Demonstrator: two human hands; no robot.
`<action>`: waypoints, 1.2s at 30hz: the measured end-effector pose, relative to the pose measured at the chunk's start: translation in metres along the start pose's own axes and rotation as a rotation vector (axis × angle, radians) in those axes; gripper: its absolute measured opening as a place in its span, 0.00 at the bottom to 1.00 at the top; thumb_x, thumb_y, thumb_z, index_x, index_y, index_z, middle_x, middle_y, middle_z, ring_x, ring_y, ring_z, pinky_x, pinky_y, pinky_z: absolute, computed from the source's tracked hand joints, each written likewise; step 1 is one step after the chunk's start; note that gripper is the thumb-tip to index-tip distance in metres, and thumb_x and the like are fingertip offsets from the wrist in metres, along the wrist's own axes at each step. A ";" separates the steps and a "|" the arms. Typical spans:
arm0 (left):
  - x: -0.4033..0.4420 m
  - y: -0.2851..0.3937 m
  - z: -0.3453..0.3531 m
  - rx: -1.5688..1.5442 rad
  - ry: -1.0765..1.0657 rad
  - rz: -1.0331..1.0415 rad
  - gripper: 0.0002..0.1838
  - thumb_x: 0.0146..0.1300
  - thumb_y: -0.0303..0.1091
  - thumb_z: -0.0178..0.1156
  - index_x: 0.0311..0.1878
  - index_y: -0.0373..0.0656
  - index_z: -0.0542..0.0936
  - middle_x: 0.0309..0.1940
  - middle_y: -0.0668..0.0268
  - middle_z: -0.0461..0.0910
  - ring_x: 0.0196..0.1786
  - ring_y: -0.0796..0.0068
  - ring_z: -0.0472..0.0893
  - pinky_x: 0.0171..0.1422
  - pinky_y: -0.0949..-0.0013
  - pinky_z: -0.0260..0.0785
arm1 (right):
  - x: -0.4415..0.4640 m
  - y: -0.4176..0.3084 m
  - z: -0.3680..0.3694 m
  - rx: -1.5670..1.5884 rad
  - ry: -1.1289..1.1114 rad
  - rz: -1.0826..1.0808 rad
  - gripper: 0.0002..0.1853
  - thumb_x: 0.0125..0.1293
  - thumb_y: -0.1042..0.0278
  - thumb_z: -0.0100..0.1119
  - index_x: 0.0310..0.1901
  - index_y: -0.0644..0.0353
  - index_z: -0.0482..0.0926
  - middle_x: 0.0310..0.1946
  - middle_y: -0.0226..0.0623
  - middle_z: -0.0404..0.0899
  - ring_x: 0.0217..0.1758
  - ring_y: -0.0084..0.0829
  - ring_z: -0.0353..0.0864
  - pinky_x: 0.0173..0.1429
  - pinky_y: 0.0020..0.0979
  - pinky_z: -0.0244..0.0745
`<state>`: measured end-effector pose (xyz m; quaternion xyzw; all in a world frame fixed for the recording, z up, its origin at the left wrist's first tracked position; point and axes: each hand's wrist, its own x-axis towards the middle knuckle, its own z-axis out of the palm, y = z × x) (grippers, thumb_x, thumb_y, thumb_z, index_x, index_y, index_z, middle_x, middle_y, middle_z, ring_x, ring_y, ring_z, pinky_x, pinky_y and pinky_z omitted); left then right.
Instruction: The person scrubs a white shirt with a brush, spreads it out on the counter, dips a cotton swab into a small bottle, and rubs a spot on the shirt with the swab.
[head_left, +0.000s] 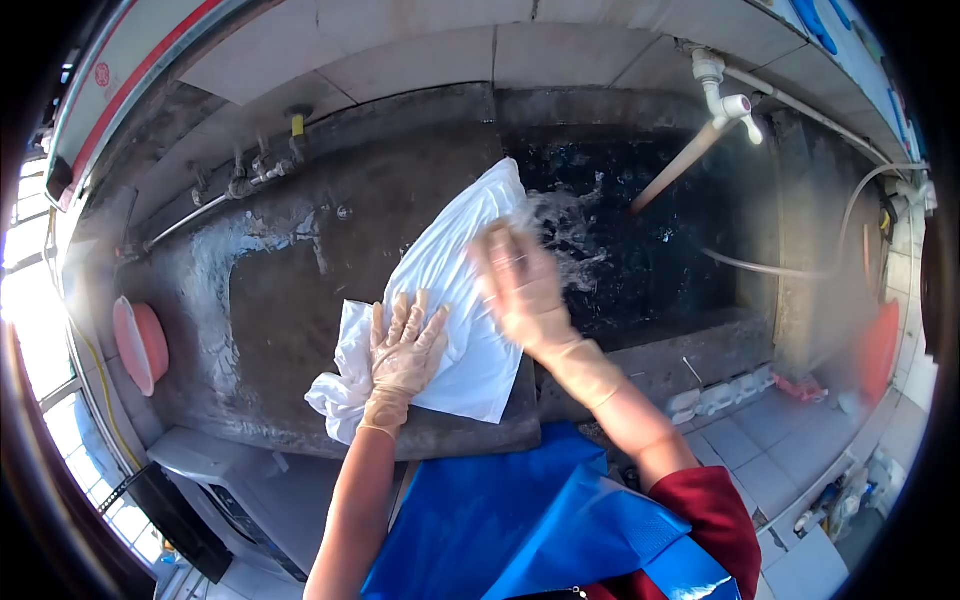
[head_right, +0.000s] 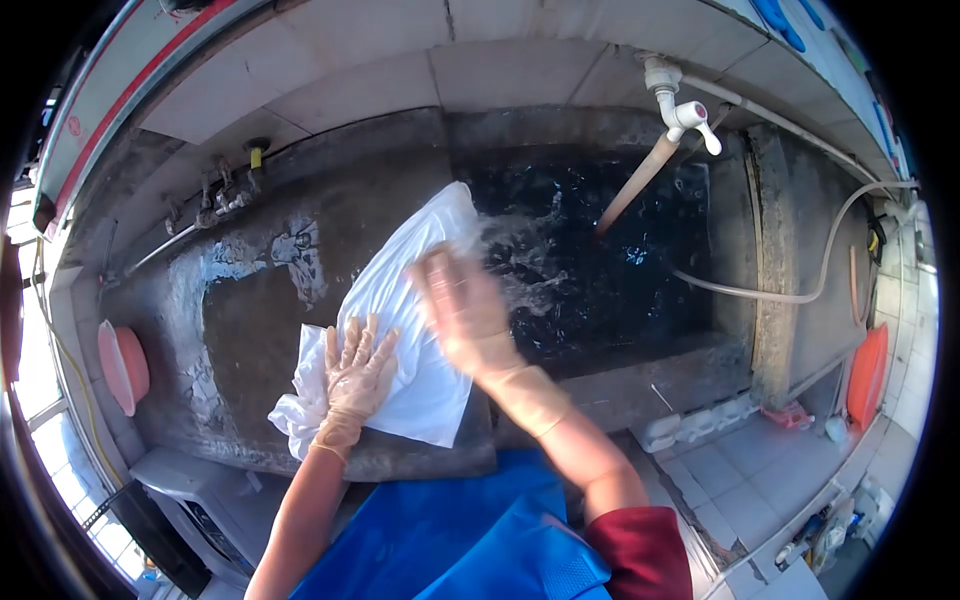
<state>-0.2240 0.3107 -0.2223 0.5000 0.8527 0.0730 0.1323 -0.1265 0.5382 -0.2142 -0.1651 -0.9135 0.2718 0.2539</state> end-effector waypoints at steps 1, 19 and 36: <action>-0.004 -0.007 0.004 0.073 -0.055 0.034 0.25 0.66 0.46 0.61 0.68 0.65 0.78 0.73 0.64 0.72 0.79 0.55 0.64 0.84 0.37 0.40 | 0.010 -0.027 0.009 0.027 -0.047 -0.030 0.32 0.68 0.65 0.64 0.72 0.58 0.66 0.61 0.50 0.74 0.47 0.51 0.81 0.47 0.50 0.79; 0.002 0.003 -0.009 -0.054 0.030 0.047 0.27 0.63 0.40 0.64 0.67 0.59 0.79 0.73 0.62 0.72 0.76 0.49 0.67 0.82 0.35 0.41 | 0.083 0.069 0.025 -0.270 -0.251 0.008 0.24 0.78 0.51 0.47 0.65 0.60 0.72 0.58 0.60 0.74 0.53 0.48 0.82 0.53 0.47 0.81; 0.004 0.004 -0.009 0.007 -0.012 0.042 0.29 0.64 0.41 0.63 0.70 0.61 0.76 0.74 0.63 0.70 0.77 0.51 0.64 0.82 0.36 0.41 | -0.023 0.167 0.038 -0.281 -0.566 0.740 0.36 0.70 0.55 0.58 0.77 0.45 0.58 0.70 0.56 0.64 0.70 0.58 0.69 0.69 0.55 0.70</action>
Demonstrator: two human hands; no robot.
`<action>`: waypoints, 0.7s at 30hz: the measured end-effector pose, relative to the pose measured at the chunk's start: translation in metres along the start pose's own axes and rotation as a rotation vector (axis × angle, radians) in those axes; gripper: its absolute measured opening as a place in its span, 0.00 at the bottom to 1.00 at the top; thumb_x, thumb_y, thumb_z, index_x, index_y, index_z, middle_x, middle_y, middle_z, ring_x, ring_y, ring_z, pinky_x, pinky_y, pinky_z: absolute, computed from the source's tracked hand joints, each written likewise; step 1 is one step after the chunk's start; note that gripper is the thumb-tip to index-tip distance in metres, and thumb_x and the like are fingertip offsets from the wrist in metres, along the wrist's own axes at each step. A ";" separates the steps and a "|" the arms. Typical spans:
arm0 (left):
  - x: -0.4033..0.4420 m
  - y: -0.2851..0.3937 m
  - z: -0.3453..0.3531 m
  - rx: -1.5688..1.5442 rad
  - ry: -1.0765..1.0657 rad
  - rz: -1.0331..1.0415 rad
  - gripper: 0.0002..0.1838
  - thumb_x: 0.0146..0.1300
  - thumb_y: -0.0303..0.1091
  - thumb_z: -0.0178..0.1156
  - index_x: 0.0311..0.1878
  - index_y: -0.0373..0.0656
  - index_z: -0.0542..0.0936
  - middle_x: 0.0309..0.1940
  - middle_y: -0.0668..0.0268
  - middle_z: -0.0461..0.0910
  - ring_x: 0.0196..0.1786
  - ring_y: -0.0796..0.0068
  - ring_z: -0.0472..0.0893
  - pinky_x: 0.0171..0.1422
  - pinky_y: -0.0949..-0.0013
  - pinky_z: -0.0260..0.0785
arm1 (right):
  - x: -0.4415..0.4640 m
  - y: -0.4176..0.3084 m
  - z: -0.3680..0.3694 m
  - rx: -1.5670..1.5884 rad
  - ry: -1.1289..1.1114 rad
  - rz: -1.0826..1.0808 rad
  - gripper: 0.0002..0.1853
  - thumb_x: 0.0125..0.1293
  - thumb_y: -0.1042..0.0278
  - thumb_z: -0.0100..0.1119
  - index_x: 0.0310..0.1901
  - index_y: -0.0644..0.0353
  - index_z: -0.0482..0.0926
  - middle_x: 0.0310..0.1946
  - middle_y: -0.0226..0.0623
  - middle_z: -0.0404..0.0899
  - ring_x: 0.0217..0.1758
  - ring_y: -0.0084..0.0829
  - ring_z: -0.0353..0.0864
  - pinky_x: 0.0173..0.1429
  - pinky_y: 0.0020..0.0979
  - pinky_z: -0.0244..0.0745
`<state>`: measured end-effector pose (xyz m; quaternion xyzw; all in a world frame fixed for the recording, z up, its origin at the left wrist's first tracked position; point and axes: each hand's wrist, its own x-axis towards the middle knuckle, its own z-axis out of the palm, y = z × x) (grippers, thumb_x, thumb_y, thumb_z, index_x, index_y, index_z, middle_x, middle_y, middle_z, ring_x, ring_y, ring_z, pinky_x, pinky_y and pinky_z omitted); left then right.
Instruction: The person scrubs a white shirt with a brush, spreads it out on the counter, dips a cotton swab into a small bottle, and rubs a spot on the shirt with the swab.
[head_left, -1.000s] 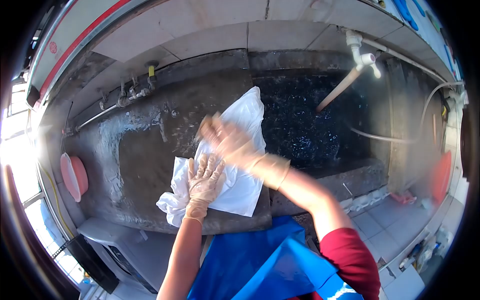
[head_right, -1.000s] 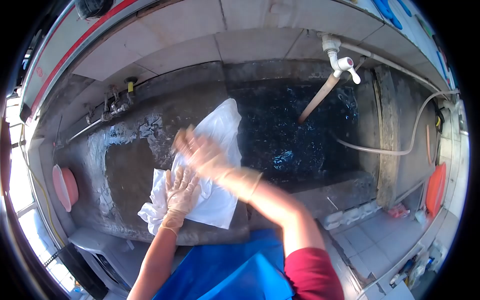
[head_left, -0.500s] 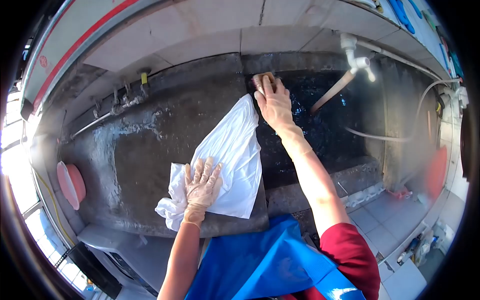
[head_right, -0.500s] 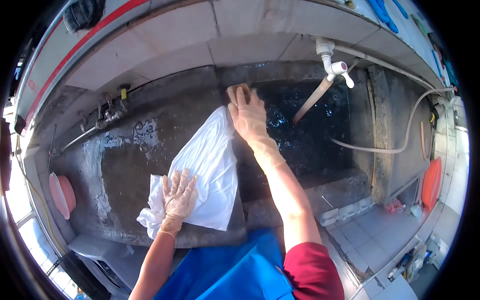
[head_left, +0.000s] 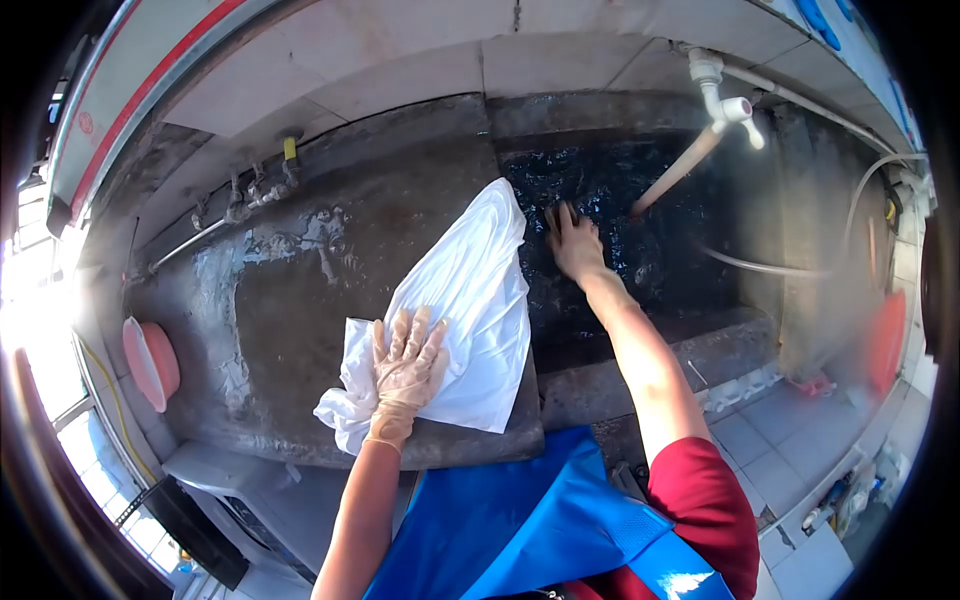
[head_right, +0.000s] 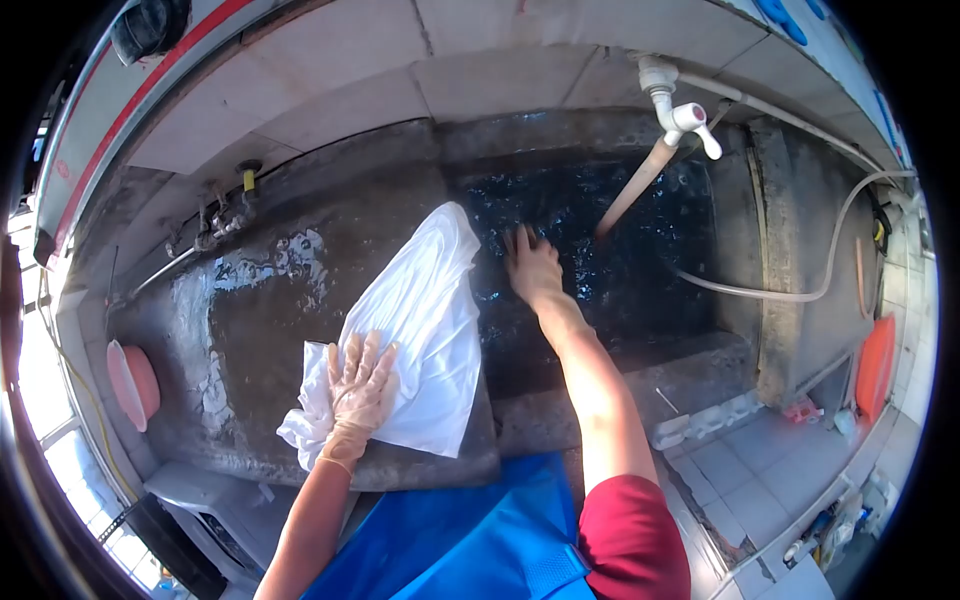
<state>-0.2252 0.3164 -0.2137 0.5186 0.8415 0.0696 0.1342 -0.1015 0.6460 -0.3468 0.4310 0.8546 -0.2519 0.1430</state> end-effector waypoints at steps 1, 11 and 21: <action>0.000 0.001 -0.003 -0.020 -0.024 -0.013 0.30 0.63 0.39 0.63 0.71 0.59 0.75 0.74 0.61 0.69 0.78 0.50 0.63 0.82 0.35 0.40 | -0.023 0.007 0.011 0.029 -0.096 0.065 0.39 0.69 0.55 0.59 0.79 0.44 0.54 0.72 0.56 0.61 0.72 0.61 0.66 0.70 0.56 0.69; -0.004 0.000 0.000 -0.053 0.037 0.017 0.40 0.60 0.41 0.64 0.77 0.45 0.66 0.78 0.59 0.63 0.82 0.50 0.58 0.84 0.37 0.38 | -0.074 0.075 0.055 0.190 0.452 0.037 0.38 0.65 0.68 0.62 0.76 0.53 0.60 0.63 0.56 0.71 0.65 0.60 0.71 0.65 0.50 0.72; -0.004 -0.010 0.011 0.067 0.109 0.084 0.36 0.66 0.43 0.61 0.77 0.50 0.66 0.79 0.63 0.64 0.81 0.54 0.61 0.84 0.38 0.40 | -0.139 -0.116 -0.069 0.401 -0.192 -0.438 0.29 0.77 0.37 0.46 0.52 0.60 0.80 0.47 0.56 0.80 0.52 0.50 0.82 0.54 0.46 0.77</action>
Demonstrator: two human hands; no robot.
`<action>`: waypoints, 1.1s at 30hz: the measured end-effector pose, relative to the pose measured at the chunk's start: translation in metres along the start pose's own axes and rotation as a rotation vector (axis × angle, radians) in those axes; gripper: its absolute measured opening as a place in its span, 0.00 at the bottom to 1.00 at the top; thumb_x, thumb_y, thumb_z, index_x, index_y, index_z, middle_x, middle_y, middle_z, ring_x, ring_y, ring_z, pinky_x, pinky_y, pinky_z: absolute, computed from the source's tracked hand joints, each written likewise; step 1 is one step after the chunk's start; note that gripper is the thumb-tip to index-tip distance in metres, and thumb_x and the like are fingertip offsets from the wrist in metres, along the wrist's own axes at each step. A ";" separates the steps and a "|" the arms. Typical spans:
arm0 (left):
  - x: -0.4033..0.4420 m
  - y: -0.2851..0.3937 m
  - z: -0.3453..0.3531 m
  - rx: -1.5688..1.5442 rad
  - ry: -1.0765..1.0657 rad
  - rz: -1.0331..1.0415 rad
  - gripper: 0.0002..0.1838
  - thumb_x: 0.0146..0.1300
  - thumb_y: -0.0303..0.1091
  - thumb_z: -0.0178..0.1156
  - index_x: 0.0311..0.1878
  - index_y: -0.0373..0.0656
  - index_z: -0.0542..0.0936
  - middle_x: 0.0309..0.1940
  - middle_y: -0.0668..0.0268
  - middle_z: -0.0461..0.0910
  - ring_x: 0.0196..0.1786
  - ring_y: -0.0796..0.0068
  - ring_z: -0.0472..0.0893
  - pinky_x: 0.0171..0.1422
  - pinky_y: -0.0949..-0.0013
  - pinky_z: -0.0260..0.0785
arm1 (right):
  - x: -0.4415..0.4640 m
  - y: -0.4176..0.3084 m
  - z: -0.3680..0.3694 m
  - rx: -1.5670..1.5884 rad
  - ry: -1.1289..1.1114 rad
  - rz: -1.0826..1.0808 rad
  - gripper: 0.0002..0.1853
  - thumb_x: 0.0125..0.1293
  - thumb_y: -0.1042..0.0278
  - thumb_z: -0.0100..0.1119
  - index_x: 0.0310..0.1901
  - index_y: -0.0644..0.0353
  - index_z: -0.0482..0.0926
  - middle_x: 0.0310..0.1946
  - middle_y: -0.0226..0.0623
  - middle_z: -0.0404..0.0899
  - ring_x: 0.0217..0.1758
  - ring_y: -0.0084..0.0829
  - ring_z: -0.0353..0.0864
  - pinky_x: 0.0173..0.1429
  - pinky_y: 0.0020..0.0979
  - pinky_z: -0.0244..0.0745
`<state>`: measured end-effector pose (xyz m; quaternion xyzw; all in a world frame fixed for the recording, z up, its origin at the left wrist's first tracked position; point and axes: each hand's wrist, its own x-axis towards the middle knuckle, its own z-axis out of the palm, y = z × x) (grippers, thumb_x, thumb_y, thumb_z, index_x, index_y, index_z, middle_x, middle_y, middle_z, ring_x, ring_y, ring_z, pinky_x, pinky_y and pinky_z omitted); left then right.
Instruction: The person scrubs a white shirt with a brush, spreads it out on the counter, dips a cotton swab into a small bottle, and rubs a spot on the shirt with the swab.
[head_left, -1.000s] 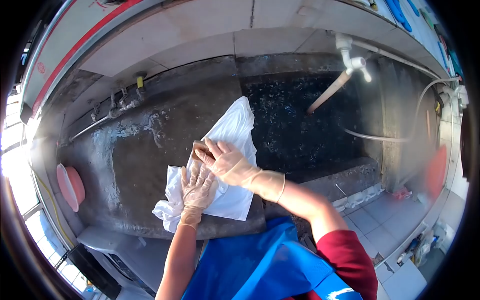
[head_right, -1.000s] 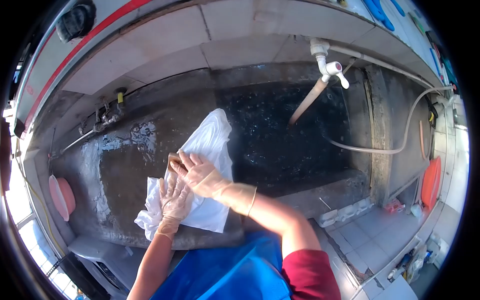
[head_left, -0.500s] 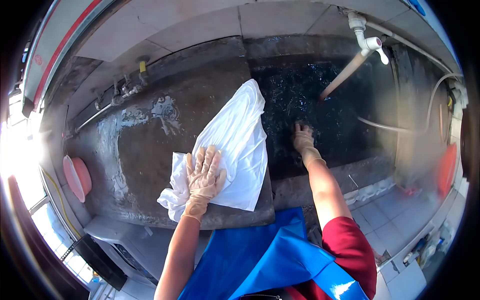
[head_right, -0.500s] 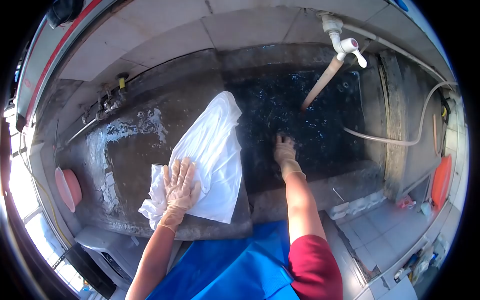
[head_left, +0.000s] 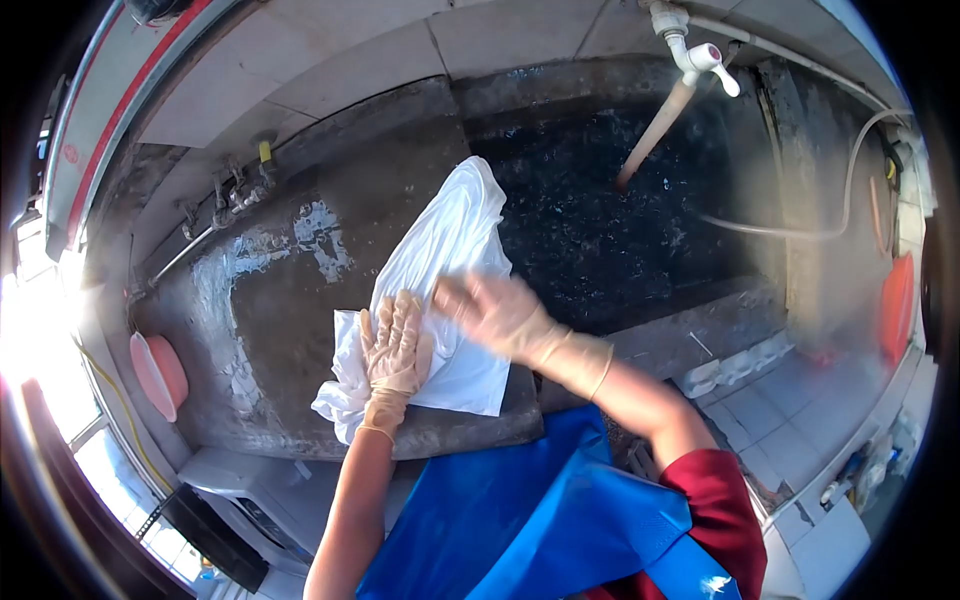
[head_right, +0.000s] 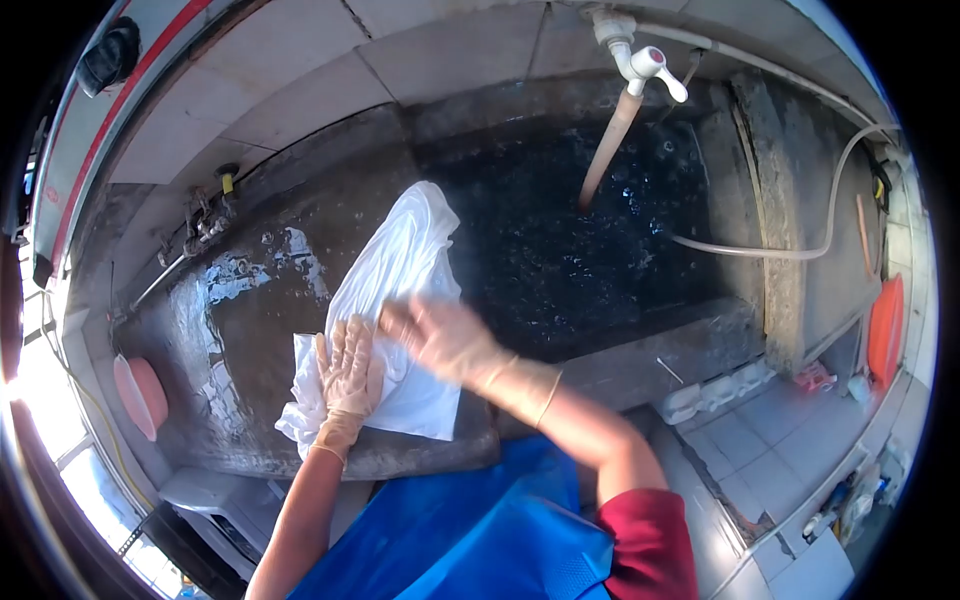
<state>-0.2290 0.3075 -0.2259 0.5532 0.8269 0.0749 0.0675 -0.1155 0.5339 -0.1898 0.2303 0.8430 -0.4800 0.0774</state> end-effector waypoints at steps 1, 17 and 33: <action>0.003 0.004 -0.006 -0.008 -0.040 -0.037 0.35 0.67 0.43 0.60 0.77 0.50 0.67 0.79 0.63 0.64 0.80 0.54 0.61 0.84 0.38 0.40 | 0.017 0.011 -0.025 0.113 0.129 0.031 0.29 0.74 0.36 0.52 0.45 0.60 0.81 0.38 0.53 0.84 0.42 0.53 0.85 0.47 0.48 0.80; 0.003 0.008 -0.007 -0.007 -0.018 -0.066 0.33 0.67 0.43 0.59 0.75 0.47 0.69 0.77 0.64 0.66 0.80 0.55 0.62 0.84 0.39 0.40 | 0.063 0.139 -0.064 -0.388 0.366 0.330 0.28 0.72 0.56 0.53 0.72 0.49 0.65 0.68 0.46 0.69 0.62 0.56 0.74 0.64 0.52 0.74; -0.053 0.029 -0.037 -0.173 -0.003 -0.311 0.34 0.64 0.45 0.65 0.71 0.42 0.71 0.78 0.58 0.63 0.81 0.51 0.57 0.85 0.40 0.38 | 0.083 0.013 -0.031 -0.684 0.176 -0.015 0.27 0.66 0.74 0.56 0.68 0.54 0.71 0.66 0.45 0.75 0.69 0.47 0.75 0.68 0.44 0.72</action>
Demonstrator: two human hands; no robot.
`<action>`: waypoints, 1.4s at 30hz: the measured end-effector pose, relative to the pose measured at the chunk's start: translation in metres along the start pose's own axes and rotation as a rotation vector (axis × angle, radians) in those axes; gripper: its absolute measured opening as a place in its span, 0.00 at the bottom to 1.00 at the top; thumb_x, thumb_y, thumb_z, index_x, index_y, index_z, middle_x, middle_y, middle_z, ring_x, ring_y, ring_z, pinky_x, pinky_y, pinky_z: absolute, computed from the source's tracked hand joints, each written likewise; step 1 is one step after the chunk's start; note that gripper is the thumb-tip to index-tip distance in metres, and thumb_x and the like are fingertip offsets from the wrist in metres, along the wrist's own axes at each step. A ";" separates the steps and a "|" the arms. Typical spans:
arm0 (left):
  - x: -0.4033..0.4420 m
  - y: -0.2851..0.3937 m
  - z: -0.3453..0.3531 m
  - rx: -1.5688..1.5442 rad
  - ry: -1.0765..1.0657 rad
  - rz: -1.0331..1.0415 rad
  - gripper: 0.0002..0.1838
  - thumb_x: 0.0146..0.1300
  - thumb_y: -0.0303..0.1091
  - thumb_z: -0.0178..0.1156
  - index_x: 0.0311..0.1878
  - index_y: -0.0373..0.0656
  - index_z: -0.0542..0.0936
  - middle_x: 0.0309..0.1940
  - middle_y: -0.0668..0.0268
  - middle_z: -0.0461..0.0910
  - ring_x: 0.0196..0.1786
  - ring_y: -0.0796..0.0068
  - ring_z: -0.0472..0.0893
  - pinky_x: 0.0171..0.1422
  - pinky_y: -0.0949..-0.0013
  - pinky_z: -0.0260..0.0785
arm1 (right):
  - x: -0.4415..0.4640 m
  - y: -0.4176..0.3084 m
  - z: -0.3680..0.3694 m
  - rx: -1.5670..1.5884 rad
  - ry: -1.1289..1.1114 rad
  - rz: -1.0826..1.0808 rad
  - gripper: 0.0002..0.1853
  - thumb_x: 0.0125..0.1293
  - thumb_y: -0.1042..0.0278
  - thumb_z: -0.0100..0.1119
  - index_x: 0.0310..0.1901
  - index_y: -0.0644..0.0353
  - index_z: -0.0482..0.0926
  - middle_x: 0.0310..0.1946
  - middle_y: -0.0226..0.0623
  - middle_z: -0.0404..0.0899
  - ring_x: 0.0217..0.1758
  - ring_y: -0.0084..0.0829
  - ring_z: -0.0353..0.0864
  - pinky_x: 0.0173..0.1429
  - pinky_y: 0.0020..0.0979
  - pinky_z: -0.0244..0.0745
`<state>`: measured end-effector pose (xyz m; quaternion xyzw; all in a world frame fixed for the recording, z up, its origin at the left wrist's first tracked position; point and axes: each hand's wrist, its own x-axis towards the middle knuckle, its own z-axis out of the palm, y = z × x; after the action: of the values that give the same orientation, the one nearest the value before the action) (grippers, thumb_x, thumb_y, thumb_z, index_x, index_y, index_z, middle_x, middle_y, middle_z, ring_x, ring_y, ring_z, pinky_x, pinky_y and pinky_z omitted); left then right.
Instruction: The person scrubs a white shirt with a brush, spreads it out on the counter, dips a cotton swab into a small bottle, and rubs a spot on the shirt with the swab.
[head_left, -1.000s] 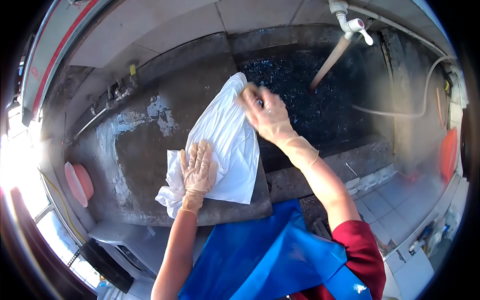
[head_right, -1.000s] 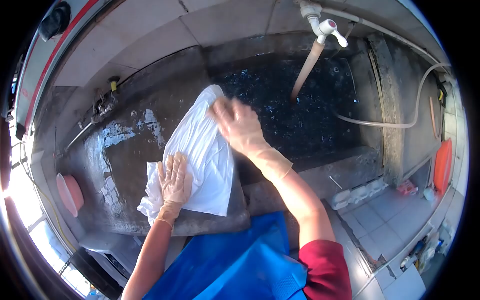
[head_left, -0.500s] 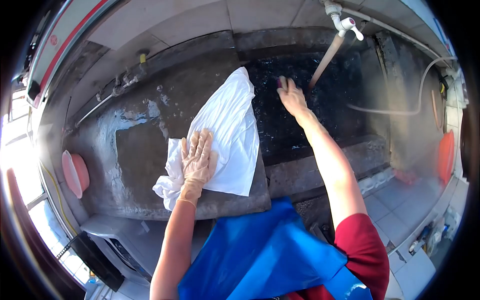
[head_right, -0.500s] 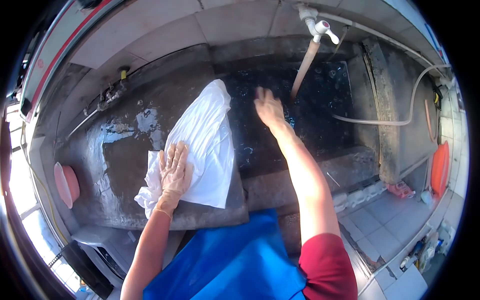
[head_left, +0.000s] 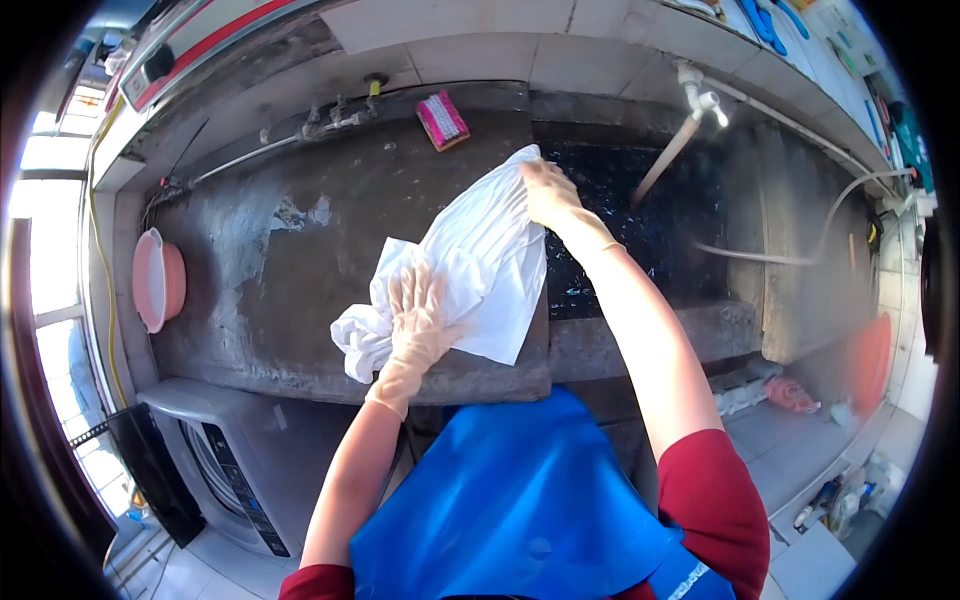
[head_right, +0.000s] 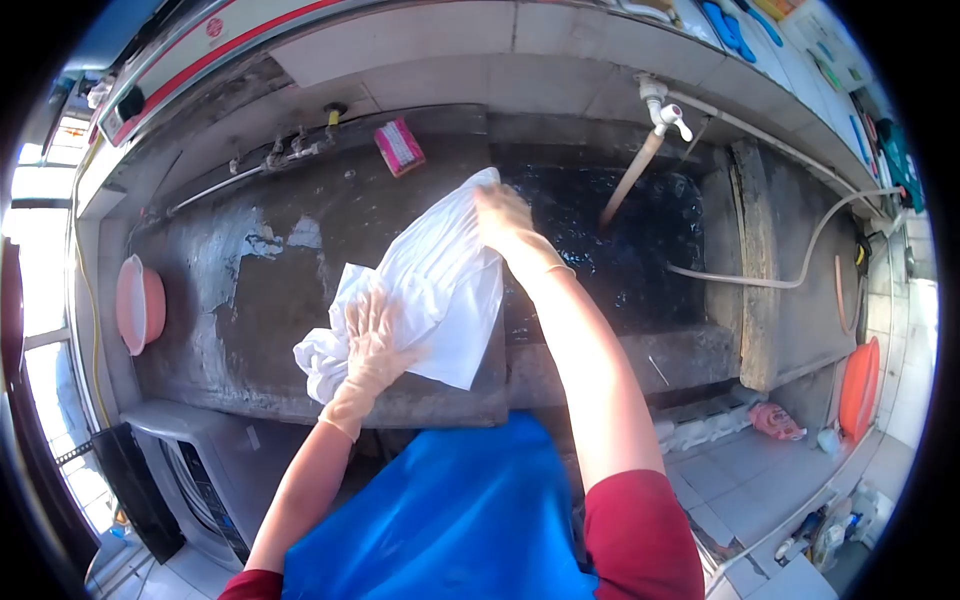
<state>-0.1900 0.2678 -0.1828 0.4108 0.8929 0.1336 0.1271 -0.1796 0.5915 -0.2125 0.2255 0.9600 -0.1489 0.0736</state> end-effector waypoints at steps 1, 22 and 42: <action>-0.006 -0.010 0.006 -0.001 0.005 -0.010 0.34 0.64 0.45 0.65 0.71 0.42 0.71 0.78 0.58 0.63 0.81 0.51 0.57 0.85 0.40 0.38 | -0.005 0.006 0.005 -0.003 -0.001 -0.011 0.27 0.66 0.74 0.56 0.68 0.54 0.71 0.66 0.45 0.75 0.69 0.47 0.75 0.68 0.44 0.72; 0.059 -0.147 -0.266 -0.548 0.633 -0.297 0.14 0.79 0.44 0.52 0.58 0.48 0.73 0.43 0.65 0.77 0.46 0.75 0.74 0.55 0.68 0.69 | -0.036 -0.023 -0.193 0.465 -0.144 -0.158 0.11 0.66 0.72 0.61 0.48 0.59 0.85 0.40 0.44 0.87 0.48 0.39 0.86 0.53 0.36 0.77; -0.029 -0.224 -0.372 -0.469 0.441 -0.383 0.20 0.84 0.44 0.41 0.63 0.40 0.75 0.48 0.66 0.81 0.51 0.72 0.81 0.57 0.64 0.76 | -0.185 -0.164 -0.310 0.434 -0.156 -0.370 0.08 0.68 0.66 0.64 0.44 0.60 0.84 0.34 0.40 0.82 0.37 0.35 0.84 0.42 0.34 0.80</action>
<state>-0.4543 0.0553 0.0906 0.1575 0.9046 0.3936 0.0453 -0.1128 0.4742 0.1600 0.0452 0.9220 -0.3785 0.0687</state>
